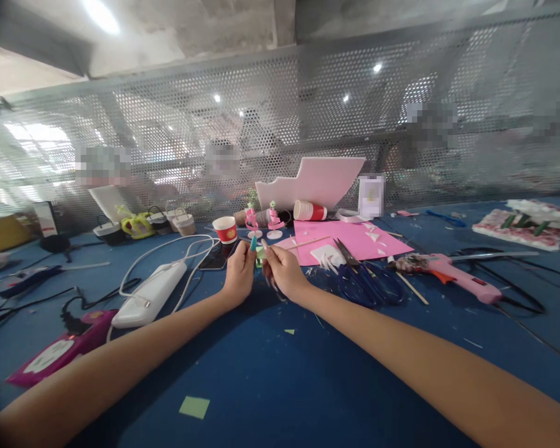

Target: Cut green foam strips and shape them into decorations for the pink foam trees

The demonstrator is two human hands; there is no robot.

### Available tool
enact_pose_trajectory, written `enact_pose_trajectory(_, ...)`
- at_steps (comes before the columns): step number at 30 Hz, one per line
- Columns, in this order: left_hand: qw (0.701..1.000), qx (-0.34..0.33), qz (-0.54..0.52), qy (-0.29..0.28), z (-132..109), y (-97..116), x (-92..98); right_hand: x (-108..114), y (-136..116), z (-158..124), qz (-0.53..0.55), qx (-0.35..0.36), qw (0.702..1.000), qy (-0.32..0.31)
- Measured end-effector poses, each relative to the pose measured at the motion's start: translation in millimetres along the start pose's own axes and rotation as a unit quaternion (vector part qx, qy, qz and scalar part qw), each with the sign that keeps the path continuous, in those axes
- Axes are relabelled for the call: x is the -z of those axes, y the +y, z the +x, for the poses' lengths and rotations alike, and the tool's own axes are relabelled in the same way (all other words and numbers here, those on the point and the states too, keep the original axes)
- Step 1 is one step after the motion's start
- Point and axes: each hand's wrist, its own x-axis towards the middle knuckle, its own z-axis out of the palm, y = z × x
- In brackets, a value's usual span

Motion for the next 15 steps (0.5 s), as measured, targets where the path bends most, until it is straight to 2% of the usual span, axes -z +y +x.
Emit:
enact_pose_trajectory(4,0.999,0.003,-0.04,-0.021,0.6,-5.1,-1.6,-2.0,-0.1,0.6,0.061,-0.029,0.997,-0.028)
enact_pose_trajectory(8,0.991,-0.009,-0.125,-0.053,0.1,-7.5,-3.1,-6.7,-0.4,-0.1,0.123,-0.068,0.989,-0.052)
enact_pose_trajectory(11,0.983,-0.006,-0.166,-0.081,-0.4,-5.2,-3.1,-10.4,-0.7,-1.9,0.131,-0.079,0.985,-0.074)
enact_pose_trajectory(15,0.982,-0.011,-0.168,-0.084,0.5,-4.0,-2.7,-11.3,-2.3,-2.9,0.11,-0.082,0.989,-0.063)
